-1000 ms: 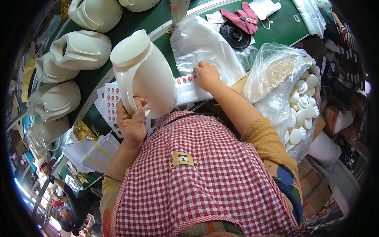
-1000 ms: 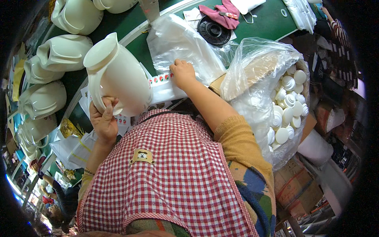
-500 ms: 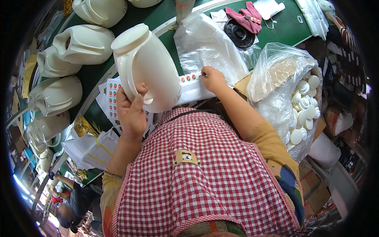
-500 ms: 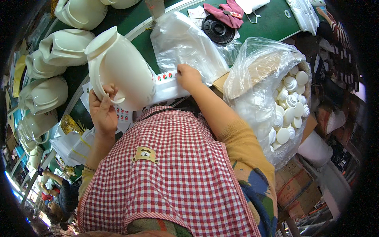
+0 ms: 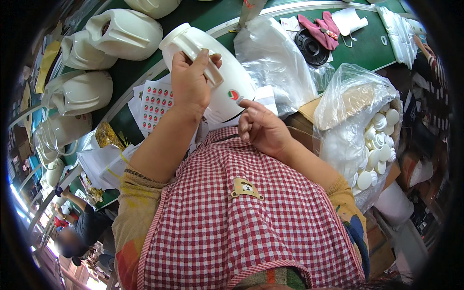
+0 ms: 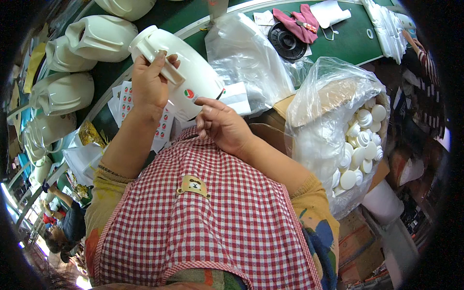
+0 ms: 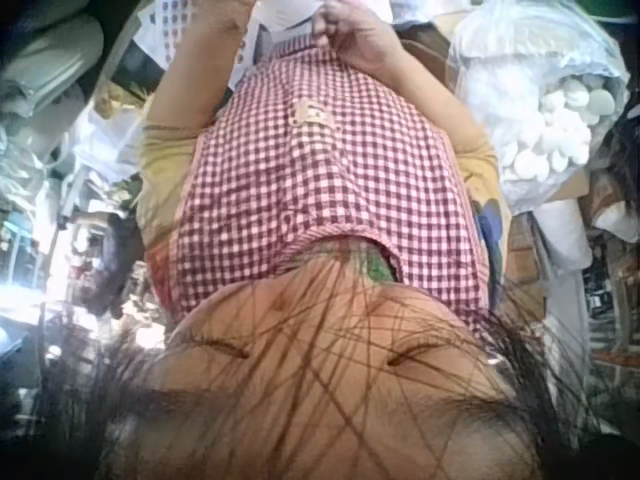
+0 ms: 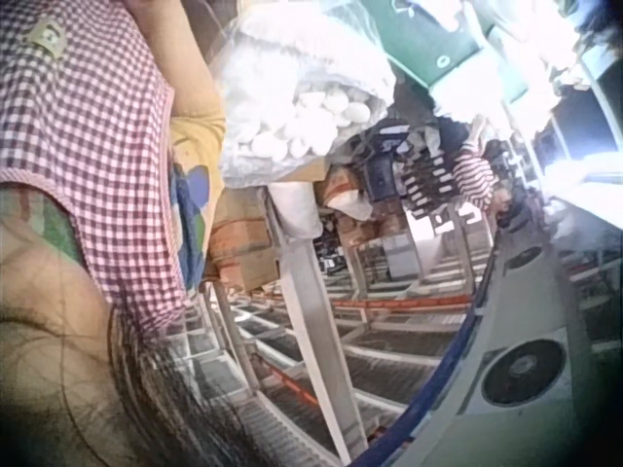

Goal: The person picks up white plastic pitchers from a table, peels small round stickers from a sheet, and applies one sticker to each pitcher. After applying the sticker, the person places the pitcher back on the table. The process is repeated for several pitchers.

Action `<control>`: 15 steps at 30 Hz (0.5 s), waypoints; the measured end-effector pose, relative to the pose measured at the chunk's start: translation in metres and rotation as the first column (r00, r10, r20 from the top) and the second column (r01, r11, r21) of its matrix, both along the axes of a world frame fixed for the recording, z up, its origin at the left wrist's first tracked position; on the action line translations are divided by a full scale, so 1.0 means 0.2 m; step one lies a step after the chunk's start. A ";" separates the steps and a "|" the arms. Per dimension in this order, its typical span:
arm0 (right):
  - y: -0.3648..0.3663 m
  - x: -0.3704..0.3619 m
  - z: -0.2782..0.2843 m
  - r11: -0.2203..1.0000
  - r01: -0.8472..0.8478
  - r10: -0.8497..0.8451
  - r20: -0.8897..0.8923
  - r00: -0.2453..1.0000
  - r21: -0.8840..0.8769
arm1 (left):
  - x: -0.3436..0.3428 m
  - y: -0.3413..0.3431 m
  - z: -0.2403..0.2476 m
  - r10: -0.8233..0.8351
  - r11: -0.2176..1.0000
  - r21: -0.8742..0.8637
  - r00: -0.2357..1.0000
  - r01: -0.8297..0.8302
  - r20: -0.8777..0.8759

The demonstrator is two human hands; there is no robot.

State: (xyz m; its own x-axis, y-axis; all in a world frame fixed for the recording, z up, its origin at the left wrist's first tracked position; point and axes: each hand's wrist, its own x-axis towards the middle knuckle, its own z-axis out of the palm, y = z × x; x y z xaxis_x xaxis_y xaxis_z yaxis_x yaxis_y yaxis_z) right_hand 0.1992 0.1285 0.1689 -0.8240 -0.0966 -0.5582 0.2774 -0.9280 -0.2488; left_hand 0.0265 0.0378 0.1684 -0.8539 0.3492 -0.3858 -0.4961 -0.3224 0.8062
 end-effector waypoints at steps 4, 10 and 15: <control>-0.06 0.01 -0.07 0.993 -0.002 0.001 -0.005 1.000 -0.120 | 0.00 0.01 -0.02 0.035 0.999 -0.005 0.999 -0.035 -0.012; -0.07 -0.05 -0.12 0.995 -0.022 0.025 0.022 0.999 -0.093 | -0.01 0.01 -0.02 0.055 0.998 -0.021 0.998 -0.055 -0.006; -0.08 -0.06 -0.16 0.998 -0.019 0.020 0.025 0.999 -0.052 | -0.01 0.01 -0.04 0.049 0.999 -0.016 0.999 -0.049 -0.009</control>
